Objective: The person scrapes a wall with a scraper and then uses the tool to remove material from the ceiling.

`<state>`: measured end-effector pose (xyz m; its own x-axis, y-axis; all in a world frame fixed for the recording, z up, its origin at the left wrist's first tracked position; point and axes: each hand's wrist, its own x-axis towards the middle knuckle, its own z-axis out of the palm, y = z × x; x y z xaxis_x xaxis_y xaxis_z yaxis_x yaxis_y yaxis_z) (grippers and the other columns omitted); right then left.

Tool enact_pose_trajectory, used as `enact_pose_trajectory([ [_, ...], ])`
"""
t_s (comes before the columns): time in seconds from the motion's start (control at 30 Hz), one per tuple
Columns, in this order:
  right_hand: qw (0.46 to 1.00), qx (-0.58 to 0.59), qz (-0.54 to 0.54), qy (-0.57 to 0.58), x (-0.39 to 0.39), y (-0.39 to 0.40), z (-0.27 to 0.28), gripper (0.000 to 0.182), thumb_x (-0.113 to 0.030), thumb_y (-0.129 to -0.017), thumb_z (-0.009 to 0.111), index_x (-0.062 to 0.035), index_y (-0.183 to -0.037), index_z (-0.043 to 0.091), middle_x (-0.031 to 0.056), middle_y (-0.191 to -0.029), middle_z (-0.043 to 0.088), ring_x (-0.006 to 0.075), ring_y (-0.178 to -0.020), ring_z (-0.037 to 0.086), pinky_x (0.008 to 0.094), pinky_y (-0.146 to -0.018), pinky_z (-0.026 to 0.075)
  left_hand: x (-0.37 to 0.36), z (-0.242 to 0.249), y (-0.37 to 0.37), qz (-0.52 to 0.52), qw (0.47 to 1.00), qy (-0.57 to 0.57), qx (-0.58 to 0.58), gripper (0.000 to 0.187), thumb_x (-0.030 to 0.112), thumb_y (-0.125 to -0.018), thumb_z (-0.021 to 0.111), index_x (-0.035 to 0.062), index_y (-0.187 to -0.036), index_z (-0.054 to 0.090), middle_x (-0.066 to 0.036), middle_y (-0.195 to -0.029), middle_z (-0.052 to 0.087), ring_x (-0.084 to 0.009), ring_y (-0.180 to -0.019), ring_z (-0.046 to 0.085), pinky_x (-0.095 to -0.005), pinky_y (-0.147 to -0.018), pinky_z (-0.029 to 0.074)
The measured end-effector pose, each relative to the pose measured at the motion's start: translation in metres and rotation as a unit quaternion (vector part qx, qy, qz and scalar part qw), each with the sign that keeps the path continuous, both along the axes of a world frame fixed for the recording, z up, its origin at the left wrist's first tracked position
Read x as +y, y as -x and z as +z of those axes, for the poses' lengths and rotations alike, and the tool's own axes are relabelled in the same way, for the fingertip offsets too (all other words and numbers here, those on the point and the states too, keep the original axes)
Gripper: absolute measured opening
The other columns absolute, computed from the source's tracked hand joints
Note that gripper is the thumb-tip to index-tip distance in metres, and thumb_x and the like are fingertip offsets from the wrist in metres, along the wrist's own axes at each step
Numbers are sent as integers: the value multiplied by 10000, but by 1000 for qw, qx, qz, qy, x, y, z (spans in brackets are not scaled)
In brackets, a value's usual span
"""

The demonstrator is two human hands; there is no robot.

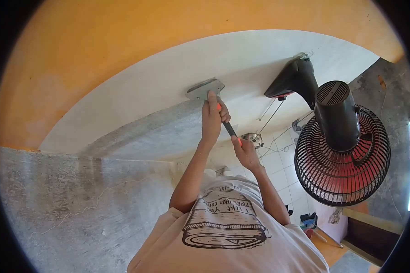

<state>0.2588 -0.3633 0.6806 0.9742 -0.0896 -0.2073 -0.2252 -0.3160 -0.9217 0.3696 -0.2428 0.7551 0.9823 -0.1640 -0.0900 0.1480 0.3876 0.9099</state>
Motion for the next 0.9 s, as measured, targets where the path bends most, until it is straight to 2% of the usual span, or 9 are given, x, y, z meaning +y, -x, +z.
enact_pose_trajectory([
  [0.33,996,-10,73,-41,-3,41,-70,530,-456,-1019,491,21,-804,573,93,-570,541,209,-512,492,374,-529,424,19,-87,59,42,995,43,76,501,554,-1046,337,104,-846,428,31,-630,358,-93,-512,364,-264,-513,364],
  [0.4,989,-127,70,-1,0,23,-70,423,-381,-1025,502,19,-956,623,142,-708,646,246,-633,634,361,-622,508,28,-89,61,55,992,52,99,493,549,-1048,338,106,-852,432,40,-634,353,-80,-504,348,-249,-496,339],
  [0.43,987,-141,76,-5,-1,8,-40,360,-327,-1019,522,8,-1104,624,171,-927,690,279,-865,702,356,-757,538,34,-85,62,68,995,22,75,488,545,-1049,338,108,-858,438,47,-632,345,-69,-499,332,-239,-485,311],
  [0.5,969,-241,48,0,3,-27,-5,343,-283,-1006,553,2,-1192,596,190,-1125,660,311,-1043,664,376,-868,516,43,-79,62,87,995,-33,43,485,537,-1054,329,105,-871,450,55,-630,328,-58,-497,303,-227,-473,266],
  [0.57,932,-350,14,89,9,-54,40,507,-247,-980,584,-26,-1419,458,220,-1455,446,380,-1337,460,436,-1061,409,48,-56,63,74,996,-35,36,489,538,-1055,323,104,-870,451,55,-631,327,-57,-497,297,-227,-471,264],
  [0.63,892,-425,-18,155,21,-78,70,596,-244,-983,566,-39,-1502,356,232,-1573,264,456,-1430,287,501,-1128,317,54,-47,62,50,998,-33,13,496,539,-1057,309,101,-873,453,53,-636,325,-55,-496,289,-229,-464,260],
  [0.8,869,-455,-81,177,61,-119,65,652,-243,-982,545,-86,-1552,268,241,-1622,88,543,-1456,90,651,-1145,154,67,-45,65,64,998,-12,25,498,536,-1060,300,99,-885,461,49,-634,324,-55,-496,292,-226,-460,256],
  [0.87,834,-374,40,403,67,-111,53,628,-231,-981,541,-123,-1549,296,229,-1625,101,530,-1464,83,669,-1139,154,75,-45,65,64,997,-14,28,499,536,-1060,298,98,-888,464,46,-633,326,-55,-496,294,-224,-459,255],
  [0.9,823,-370,119,414,64,-101,51,574,-213,-989,511,-152,-1534,342,213,-1628,112,495,-1476,96,660,-1147,156,78,-42,65,66,997,-8,34,492,529,-1062,303,98,-888,464,44,-633,331,-56,-496,298,-224,-458,259],
])
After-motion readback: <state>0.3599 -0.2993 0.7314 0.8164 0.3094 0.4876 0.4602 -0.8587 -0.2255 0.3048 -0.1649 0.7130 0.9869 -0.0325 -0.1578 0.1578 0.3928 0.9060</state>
